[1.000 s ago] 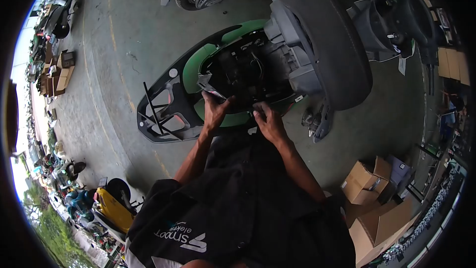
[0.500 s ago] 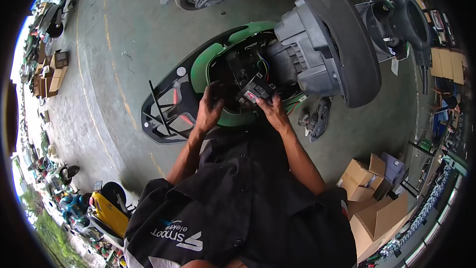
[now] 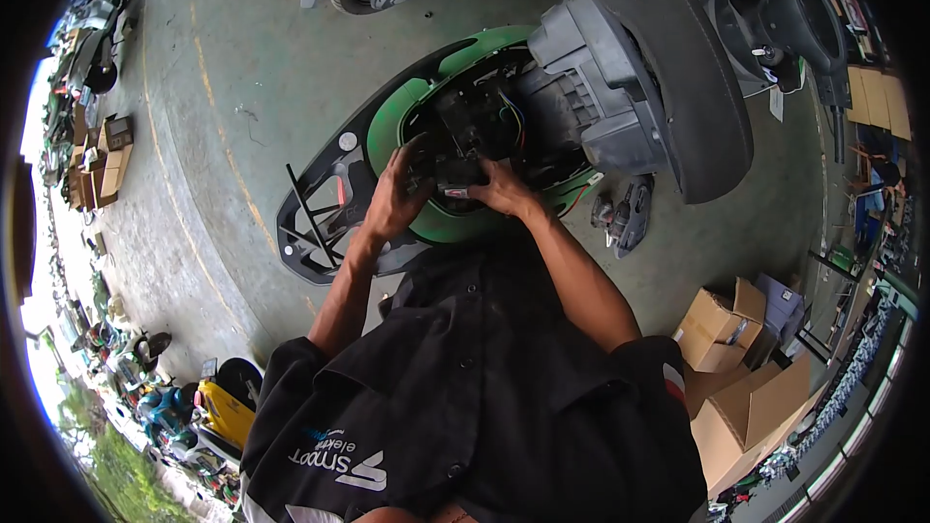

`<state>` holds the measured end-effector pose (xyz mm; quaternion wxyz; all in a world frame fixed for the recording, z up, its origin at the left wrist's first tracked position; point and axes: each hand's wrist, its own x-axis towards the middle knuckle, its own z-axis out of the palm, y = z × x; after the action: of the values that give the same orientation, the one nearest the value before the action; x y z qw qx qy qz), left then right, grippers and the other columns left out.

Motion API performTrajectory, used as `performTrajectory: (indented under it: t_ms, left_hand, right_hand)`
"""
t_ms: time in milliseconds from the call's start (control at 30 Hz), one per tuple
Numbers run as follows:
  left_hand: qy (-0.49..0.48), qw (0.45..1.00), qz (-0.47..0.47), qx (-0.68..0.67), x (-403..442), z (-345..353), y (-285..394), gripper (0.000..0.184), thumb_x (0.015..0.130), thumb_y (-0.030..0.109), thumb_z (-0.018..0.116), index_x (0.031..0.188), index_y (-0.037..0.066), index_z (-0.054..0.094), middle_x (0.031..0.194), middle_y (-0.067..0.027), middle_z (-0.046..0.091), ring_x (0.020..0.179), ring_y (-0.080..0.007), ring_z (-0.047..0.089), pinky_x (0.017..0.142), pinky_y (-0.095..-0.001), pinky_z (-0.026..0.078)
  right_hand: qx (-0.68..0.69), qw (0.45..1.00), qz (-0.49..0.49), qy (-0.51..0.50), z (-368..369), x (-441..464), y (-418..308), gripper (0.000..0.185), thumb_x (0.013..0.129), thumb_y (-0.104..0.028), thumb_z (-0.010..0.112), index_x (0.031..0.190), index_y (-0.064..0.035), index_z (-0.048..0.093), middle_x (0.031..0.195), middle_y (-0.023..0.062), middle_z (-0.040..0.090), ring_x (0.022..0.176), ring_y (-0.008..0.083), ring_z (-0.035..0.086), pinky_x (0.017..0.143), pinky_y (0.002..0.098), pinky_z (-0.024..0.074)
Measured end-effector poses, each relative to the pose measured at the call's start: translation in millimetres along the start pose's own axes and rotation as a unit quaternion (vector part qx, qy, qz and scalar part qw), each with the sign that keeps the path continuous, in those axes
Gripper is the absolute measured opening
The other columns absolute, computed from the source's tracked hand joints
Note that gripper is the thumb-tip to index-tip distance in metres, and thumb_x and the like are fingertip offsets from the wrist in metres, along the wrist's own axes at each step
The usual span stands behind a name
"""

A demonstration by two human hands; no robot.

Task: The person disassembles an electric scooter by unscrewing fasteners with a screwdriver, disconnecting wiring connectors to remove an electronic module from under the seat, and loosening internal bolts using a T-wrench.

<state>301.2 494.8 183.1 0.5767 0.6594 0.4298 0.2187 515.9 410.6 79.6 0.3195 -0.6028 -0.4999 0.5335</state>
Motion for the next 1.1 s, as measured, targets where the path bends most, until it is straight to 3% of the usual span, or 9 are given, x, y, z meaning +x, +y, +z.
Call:
performTrajectory:
  t_ms: [67,167,300,367,600,700,833,1000,1100]
  left_hand:
    - [-0.033,0.983,0.075,0.165,6,4,-6,0.05,0.088,0.011,0.066,0.137,0.003,0.054,0.131,-0.0214,0.058,0.12,-0.0373,0.059,0.099,-0.0434,0.05]
    - [-0.103,0.959,0.105,0.243,16,6,-26,0.046,0.087,0.014,0.068,0.131,0.005,0.057,0.125,-0.0197,0.059,0.112,-0.0404,0.059,0.094,-0.0458,0.05]
    - [-0.13,0.93,0.032,0.341,29,12,-66,0.039,0.085,0.017,0.069,0.123,0.009,0.062,0.119,-0.0152,0.061,0.108,-0.0377,0.058,0.091,-0.047,0.048]
    - [-0.184,0.848,0.061,0.492,31,5,-48,0.033,0.084,0.02,0.07,0.116,0.012,0.066,0.114,-0.0105,0.063,0.109,-0.0335,0.055,0.09,-0.0465,0.045]
    - [-0.222,0.826,0.099,0.509,31,22,-69,0.031,0.08,0.018,0.068,0.11,0.017,0.071,0.111,-0.0052,0.065,0.115,-0.0299,0.053,0.095,-0.0497,0.039]
    - [-0.224,0.819,0.06,0.525,23,31,-63,0.031,0.08,0.015,0.066,0.11,0.019,0.073,0.109,-0.0042,0.066,0.116,-0.0296,0.052,0.095,-0.0521,0.037]
    - [-0.192,0.811,0.049,0.55,20,38,-56,0.031,0.083,0.016,0.062,0.112,0.018,0.073,0.125,-0.0099,0.058,0.12,-0.0342,0.049,0.096,-0.0561,0.037]
    - [-0.158,0.82,0.048,0.548,32,45,-47,0.026,0.085,0.016,0.06,0.107,0.011,0.073,0.137,-0.0155,0.051,0.125,-0.0381,0.048,0.099,-0.0592,0.038]
    - [-0.139,0.819,0.078,0.552,30,45,-64,0.036,0.085,0.018,0.061,0.12,0.016,0.07,0.143,-0.0137,0.046,0.135,-0.0403,0.04,0.11,-0.0683,0.026]
  right_hand:
    - [-0.078,0.997,-0.018,-0.007,-2,11,7,0.061,0.078,-0.024,0.075,0.132,-0.0019,0.059,0.118,0.0145,0.071,0.11,0.0246,0.066,0.098,0.037,0.0499]
    - [-0.075,0.987,0.085,-0.114,-15,23,-28,0.062,0.076,-0.027,0.077,0.13,-0.0007,0.059,0.117,0.0188,0.071,0.109,0.0297,0.068,0.096,0.0391,0.0511]
    - [-0.179,0.964,0.105,-0.164,-10,30,-43,0.059,0.077,-0.028,0.077,0.125,0.0007,0.058,0.112,0.0249,0.069,0.108,0.0412,0.066,0.094,0.0453,0.0522]
    - [-0.239,0.954,0.101,-0.154,1,26,-48,0.06,0.079,-0.021,0.074,0.128,0.0052,0.05,0.113,0.0257,0.067,0.11,0.0431,0.063,0.094,0.047,0.0514]
    - [-0.32,0.933,-0.131,0.1,25,-15,-6,0.055,0.082,-0.018,0.075,0.13,-0.0009,0.053,0.114,0.0226,0.063,0.11,0.039,0.06,0.096,0.0469,0.0493]
    - [-0.244,0.964,-0.057,0.089,30,-17,1,0.048,0.084,-0.016,0.073,0.128,-0.0046,0.058,0.118,0.0221,0.06,0.11,0.0389,0.058,0.096,0.0472,0.049]
    - [-0.218,0.971,-0.021,0.097,33,-17,2,0.04,0.084,-0.017,0.073,0.121,-0.0058,0.064,0.117,0.0212,0.06,0.111,0.0385,0.058,0.096,0.0471,0.0491]
    - [-0.344,0.926,-0.068,0.142,38,-17,0,0.031,0.083,-0.014,0.072,0.113,-0.0074,0.067,0.106,0.0208,0.062,0.105,0.0374,0.061,0.091,0.0466,0.0518]
    - [-0.327,0.941,-0.013,0.09,37,-12,-2,0.039,0.085,-0.016,0.071,0.123,-0.0083,0.064,0.108,0.0181,0.064,0.096,0.0378,0.065,0.082,0.0462,0.0566]
